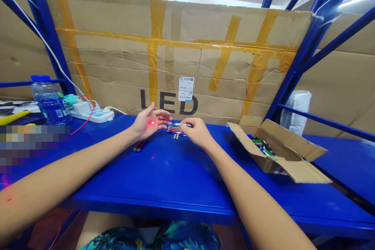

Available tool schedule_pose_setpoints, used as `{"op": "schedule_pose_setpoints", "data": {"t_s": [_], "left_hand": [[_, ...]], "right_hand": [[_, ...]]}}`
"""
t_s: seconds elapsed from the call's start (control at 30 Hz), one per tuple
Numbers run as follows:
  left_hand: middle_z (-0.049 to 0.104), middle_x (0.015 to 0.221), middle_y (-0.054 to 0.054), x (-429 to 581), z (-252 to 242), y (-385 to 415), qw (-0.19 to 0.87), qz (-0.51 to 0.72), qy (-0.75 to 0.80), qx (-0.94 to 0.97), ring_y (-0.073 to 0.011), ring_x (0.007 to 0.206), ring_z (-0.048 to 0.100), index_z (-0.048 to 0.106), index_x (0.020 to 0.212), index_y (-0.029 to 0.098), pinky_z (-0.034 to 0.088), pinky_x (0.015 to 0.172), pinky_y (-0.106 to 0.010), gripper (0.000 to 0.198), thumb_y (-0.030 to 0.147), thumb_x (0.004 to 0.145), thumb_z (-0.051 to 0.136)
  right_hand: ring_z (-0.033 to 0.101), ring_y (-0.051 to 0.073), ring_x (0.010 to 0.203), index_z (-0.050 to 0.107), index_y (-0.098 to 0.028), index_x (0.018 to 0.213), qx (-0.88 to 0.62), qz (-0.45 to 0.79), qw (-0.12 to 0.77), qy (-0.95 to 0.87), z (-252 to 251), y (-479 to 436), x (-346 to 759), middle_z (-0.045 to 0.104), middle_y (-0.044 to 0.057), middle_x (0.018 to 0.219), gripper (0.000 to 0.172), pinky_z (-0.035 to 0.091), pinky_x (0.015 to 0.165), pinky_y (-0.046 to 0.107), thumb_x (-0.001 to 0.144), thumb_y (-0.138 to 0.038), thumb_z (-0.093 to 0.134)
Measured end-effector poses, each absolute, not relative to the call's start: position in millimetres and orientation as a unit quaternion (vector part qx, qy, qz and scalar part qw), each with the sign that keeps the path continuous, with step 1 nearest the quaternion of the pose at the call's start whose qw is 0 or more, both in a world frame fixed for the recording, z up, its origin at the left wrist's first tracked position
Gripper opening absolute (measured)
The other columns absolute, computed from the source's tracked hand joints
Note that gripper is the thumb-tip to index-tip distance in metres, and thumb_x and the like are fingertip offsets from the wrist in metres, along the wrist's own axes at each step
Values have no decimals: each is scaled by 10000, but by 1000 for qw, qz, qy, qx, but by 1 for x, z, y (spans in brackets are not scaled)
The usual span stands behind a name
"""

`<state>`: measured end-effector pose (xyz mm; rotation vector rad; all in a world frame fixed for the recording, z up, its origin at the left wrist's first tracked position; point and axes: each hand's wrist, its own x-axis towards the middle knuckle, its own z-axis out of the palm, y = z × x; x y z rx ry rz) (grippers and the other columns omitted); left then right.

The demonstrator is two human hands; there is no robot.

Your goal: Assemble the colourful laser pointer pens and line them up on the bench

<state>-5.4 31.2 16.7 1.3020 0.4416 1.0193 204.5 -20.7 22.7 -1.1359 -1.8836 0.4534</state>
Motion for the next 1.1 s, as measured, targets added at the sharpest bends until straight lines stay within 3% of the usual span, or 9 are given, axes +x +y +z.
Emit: {"op": "schedule_pose_setpoints", "data": {"t_s": [0.33,0.93,1.0,1.1], "left_hand": [[703,1058,-158,-5,17,33,632,448,214,596,-291,1017,626,694,1011,129,472,850,-402,704,716,858,336],[702,1023,-153,-4,16,29,641,435,205,598,-272,965,632,709,985,126,476,829,-387,703,713,861,342],[698,1022,-145,-3,16,28,622,434,212,616,-262,944,635,704,977,135,480,805,-379,671,707,857,374],[696,930,-104,1,15,25,538,421,244,688,-221,842,631,692,938,145,471,748,-351,479,593,811,578]], "right_hand": [[469,130,528,718,-129,777,-440,201,430,-762,25,-24,203,558,-5,539,253,360,522,255,759,-316,548],[478,131,551,719,-122,788,-436,199,426,-767,24,-22,204,571,-3,560,262,363,542,258,784,-330,560],[481,131,553,720,-125,805,-436,196,429,-766,23,-21,204,572,-4,565,267,363,542,256,796,-337,558],[499,134,567,715,-127,806,-439,194,425,-767,21,-19,204,594,3,591,271,372,550,255,814,-347,557]]}}
